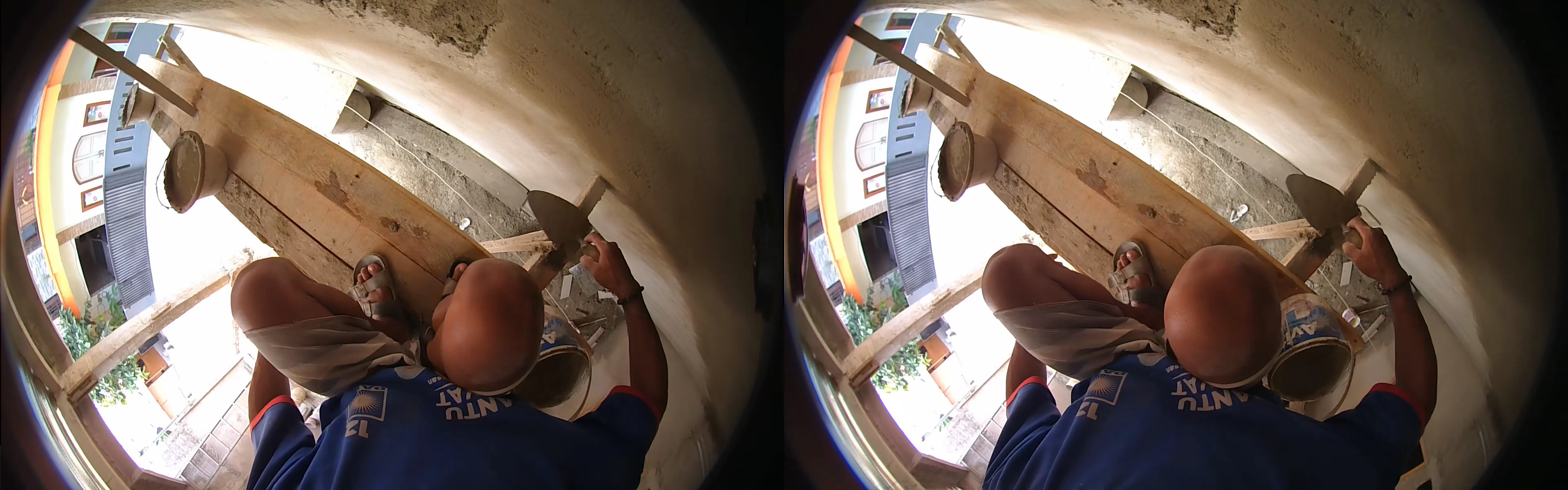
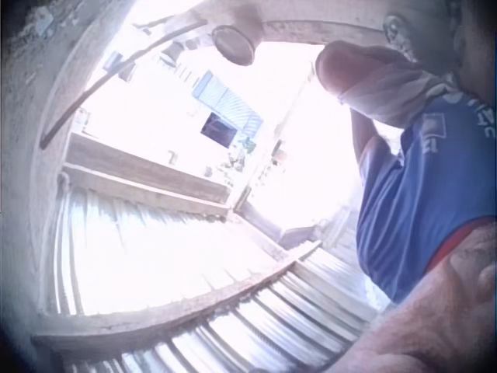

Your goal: The person applies wet plaster to a wall using a trowel while standing on a wooden scaffold.

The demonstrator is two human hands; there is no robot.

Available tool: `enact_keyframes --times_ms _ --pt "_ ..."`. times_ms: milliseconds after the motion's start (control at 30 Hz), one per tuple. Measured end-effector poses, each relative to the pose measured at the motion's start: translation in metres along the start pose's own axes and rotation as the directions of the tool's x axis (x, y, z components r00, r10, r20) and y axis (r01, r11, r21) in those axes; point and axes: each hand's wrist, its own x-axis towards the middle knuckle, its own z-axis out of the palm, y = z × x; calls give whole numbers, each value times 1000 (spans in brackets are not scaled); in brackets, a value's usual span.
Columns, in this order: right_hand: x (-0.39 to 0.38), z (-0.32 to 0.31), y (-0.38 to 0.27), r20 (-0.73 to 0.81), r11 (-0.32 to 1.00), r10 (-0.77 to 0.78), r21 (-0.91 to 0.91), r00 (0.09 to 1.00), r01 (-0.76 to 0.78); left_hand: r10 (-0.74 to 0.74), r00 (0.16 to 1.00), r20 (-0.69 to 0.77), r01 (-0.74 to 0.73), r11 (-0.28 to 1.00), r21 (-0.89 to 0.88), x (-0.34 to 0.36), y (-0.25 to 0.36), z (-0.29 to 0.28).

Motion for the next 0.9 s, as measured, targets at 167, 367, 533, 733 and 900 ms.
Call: enact_keyframes --times_ms 167,367,533,733,900 --pt "58 30 -80 288 913 -391 3 874 408 59 998 -25 -61 996 -64 -5 28 -7" --pt "121 85 -152 585 673 -556 -101 591 733 -47 998 -43 45 998 -46 -25 -37 -23" --pt "148 105 -200 570 733 -494 -132 656 667 -132 991 9 133 991 -19 -25 -94 -13" --pt "201 122 -228 120 848 -524 -18 843 529 69 996 56 -69 998 -2 31 -75 -14" --pt "215 68 -234 362 643 12 711 932 -284 143 983 -112 -168 952 -258 83 -22 -50"
